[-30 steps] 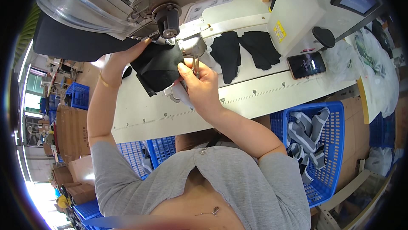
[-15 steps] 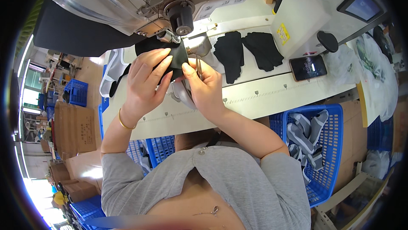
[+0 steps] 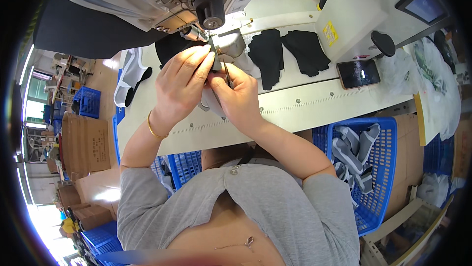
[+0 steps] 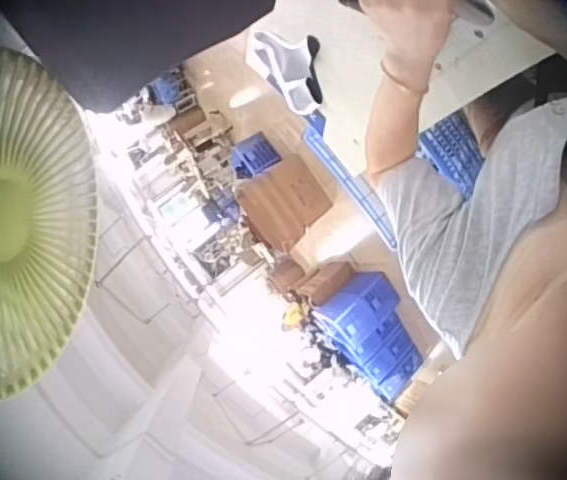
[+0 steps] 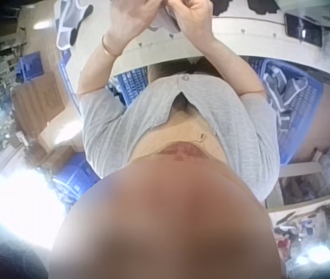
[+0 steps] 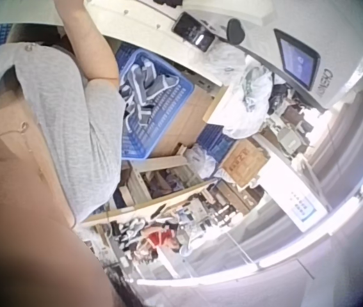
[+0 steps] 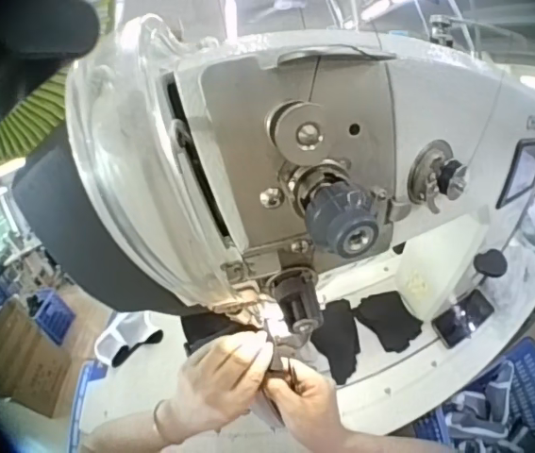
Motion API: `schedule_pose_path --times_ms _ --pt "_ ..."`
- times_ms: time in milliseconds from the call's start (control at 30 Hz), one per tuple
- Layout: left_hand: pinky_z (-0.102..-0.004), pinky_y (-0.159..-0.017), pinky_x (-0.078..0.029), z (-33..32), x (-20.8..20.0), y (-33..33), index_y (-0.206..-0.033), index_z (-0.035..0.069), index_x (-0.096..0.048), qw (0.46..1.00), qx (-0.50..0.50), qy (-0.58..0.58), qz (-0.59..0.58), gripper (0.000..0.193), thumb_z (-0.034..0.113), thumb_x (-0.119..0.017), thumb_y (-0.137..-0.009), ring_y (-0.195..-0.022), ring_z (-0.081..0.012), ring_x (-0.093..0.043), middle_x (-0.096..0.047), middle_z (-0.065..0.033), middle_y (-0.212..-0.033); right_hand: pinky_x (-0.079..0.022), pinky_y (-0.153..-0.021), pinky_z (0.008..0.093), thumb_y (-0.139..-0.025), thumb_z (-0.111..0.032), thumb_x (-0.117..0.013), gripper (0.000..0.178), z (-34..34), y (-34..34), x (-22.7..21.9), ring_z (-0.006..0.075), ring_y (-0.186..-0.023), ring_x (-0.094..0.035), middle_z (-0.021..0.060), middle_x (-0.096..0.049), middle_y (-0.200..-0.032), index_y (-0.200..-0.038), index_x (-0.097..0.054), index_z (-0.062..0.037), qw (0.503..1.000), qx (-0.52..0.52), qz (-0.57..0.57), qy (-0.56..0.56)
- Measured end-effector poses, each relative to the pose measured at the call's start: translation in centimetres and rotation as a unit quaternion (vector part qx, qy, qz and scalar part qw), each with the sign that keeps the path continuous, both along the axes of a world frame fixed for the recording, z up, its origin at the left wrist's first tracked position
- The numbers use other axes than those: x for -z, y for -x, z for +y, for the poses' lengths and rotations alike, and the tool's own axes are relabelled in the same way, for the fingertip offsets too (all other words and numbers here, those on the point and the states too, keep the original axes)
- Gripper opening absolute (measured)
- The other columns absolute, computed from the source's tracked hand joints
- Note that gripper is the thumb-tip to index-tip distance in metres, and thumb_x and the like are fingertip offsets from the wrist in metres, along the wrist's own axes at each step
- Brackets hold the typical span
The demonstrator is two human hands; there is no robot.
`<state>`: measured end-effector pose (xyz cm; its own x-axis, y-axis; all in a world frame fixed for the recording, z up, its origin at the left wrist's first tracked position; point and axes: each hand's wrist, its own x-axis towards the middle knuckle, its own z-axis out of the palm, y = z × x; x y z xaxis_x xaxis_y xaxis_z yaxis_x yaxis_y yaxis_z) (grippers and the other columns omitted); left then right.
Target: Sewing and trimming shoe upper components using an industrial sewing machine.
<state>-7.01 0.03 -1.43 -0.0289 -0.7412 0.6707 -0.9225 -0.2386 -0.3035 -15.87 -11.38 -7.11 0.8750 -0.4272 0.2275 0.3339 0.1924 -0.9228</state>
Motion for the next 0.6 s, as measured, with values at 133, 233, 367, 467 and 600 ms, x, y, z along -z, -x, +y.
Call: schedule_pose_path --times_ms 133,233,367,467,600 --pt "-0.0361 -0.083 -0.057 0.26 0.08 -0.18 -0.096 -0.006 -0.068 0.999 0.037 0.014 0.002 0.037 0.009 -0.065 -0.062 -0.097 -0.0263 -0.065 -0.065 -0.0130 -0.101 -0.049 -0.066 0.0214 -0.095 -0.008 -0.058 0.013 0.08 0.25 -0.16 0.0049 -0.075 -0.060 0.0033 -0.070 -0.083 -0.099 -0.067 0.0006 1.000 -0.001 -0.024 -0.019" --pt "-0.0354 -0.081 -0.058 0.40 0.03 -0.17 -0.095 -0.005 -0.068 0.999 0.052 0.008 0.002 0.037 0.009 -0.065 -0.061 -0.095 -0.0261 -0.065 -0.066 -0.0129 -0.100 -0.051 -0.069 0.0227 -0.095 -0.008 -0.058 0.013 -0.01 0.21 0.00 0.0068 -0.077 -0.063 0.0050 -0.071 -0.084 -0.099 -0.067 0.0014 0.999 -0.005 -0.019 -0.029" --pt "-0.0353 -0.080 -0.058 0.06 -0.47 0.04 -0.094 -0.005 -0.068 0.999 0.051 -0.010 -0.016 0.036 0.009 -0.065 -0.060 -0.093 -0.0264 -0.066 -0.066 -0.0132 -0.101 -0.051 -0.069 0.0230 -0.094 -0.008 -0.058 0.013 -0.31 0.32 0.16 0.0072 -0.076 -0.064 0.0054 -0.071 -0.083 -0.099 -0.067 0.0018 1.000 0.007 -0.026 -0.004" --pt "-0.0350 -0.080 -0.058 -0.03 -0.38 0.02 -0.093 -0.005 -0.068 0.998 0.051 -0.009 -0.017 0.035 0.009 -0.065 -0.060 -0.093 -0.0262 -0.066 -0.066 -0.0132 -0.101 -0.051 -0.068 0.0233 -0.094 -0.007 -0.058 0.013 -0.51 0.47 -0.01 0.0073 -0.076 -0.064 0.0052 -0.071 -0.083 -0.099 -0.067 0.0018 1.000 0.009 -0.014 0.012" --pt "-0.0350 -0.081 -0.058 0.33 -0.42 0.10 -0.093 -0.005 -0.068 0.998 0.066 -0.008 -0.009 0.035 0.009 -0.065 -0.060 -0.093 -0.0261 -0.067 -0.067 -0.0132 -0.100 -0.050 -0.069 0.0228 -0.094 -0.008 -0.058 0.013 -0.40 0.41 -0.11 0.0068 -0.076 -0.063 0.0047 -0.071 -0.083 -0.097 -0.067 0.0014 1.000 0.003 -0.016 0.005"
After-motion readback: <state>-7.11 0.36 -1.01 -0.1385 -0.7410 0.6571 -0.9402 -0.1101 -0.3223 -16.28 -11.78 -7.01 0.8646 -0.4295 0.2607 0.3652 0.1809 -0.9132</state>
